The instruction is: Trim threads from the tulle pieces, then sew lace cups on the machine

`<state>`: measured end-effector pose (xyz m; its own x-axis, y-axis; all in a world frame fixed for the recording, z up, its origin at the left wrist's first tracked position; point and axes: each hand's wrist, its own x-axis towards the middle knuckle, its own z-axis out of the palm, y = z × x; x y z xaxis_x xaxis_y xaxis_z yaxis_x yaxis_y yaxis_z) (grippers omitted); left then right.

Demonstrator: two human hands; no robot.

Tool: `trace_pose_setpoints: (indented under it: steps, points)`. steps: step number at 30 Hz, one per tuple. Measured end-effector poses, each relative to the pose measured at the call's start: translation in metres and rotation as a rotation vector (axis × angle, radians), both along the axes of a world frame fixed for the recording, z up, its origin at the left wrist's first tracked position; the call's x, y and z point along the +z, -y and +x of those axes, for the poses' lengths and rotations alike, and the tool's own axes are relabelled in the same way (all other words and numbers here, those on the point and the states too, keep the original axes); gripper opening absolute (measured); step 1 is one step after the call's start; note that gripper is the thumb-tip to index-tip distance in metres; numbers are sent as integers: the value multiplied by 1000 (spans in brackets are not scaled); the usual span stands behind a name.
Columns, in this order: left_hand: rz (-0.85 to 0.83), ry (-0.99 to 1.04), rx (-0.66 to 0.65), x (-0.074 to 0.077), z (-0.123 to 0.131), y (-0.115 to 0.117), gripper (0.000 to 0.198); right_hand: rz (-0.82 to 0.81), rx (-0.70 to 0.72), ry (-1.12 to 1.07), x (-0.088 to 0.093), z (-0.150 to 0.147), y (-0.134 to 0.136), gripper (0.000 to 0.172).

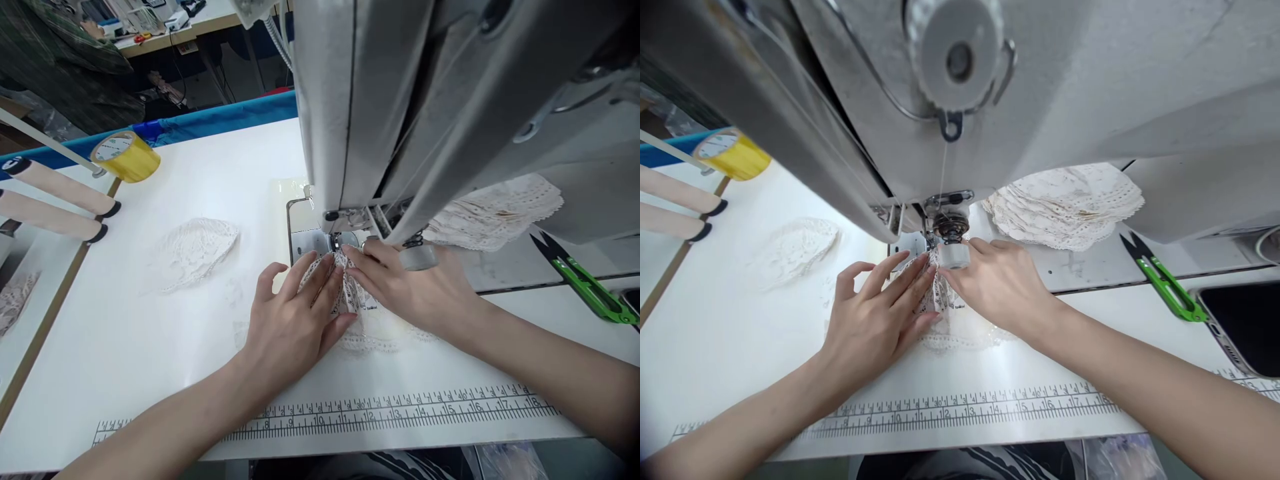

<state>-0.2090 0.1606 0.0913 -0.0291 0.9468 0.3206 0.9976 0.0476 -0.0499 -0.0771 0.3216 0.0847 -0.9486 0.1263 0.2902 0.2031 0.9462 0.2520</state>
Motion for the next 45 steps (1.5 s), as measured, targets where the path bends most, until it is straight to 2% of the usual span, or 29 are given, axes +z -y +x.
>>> trace_pose_setpoints:
  steps: [5, 12, 20, 26, 31, 33, 35, 39, 41, 42, 45]
  points:
    - [6, -2, 10, 0, -1, -2, 43, 40, 5, -20, 1, -1, 0, 29]
    - [19, -2, 22, -2, 0, -3, 43, 30, -17, 49, -2, -2, -1, 33]
    - [36, 10, 19, -4, -2, -3, 43, 21, -41, 36, 5, -2, -3, 32]
    - [11, 38, 45, -6, -6, -5, 44, 11, -80, 67, 2, -4, -5, 38]
    - [-8, 40, 49, -5, -7, -5, 47, 30, -57, 10, 2, -1, -8, 38]
    - [38, 22, 43, 0, -7, -2, 43, -44, -27, -31, 10, 4, -6, 30]
    - [59, 49, 13, 8, -8, 4, 37, -216, 35, -22, 21, 10, -3, 24]
    - [-109, 192, -153, 19, -14, 14, 38, -587, 159, 180, 38, 19, 2, 17]
    - [-134, 194, -192, 21, -17, 16, 23, -707, 152, 230, 40, 21, 2, 10]
    - [-126, 213, -183, 21, -17, 16, 16, -763, 142, 224, 39, 21, 1, 13]
    - [-148, 429, -55, 26, -18, 11, 16, -909, 66, 153, 37, 20, -3, 20]
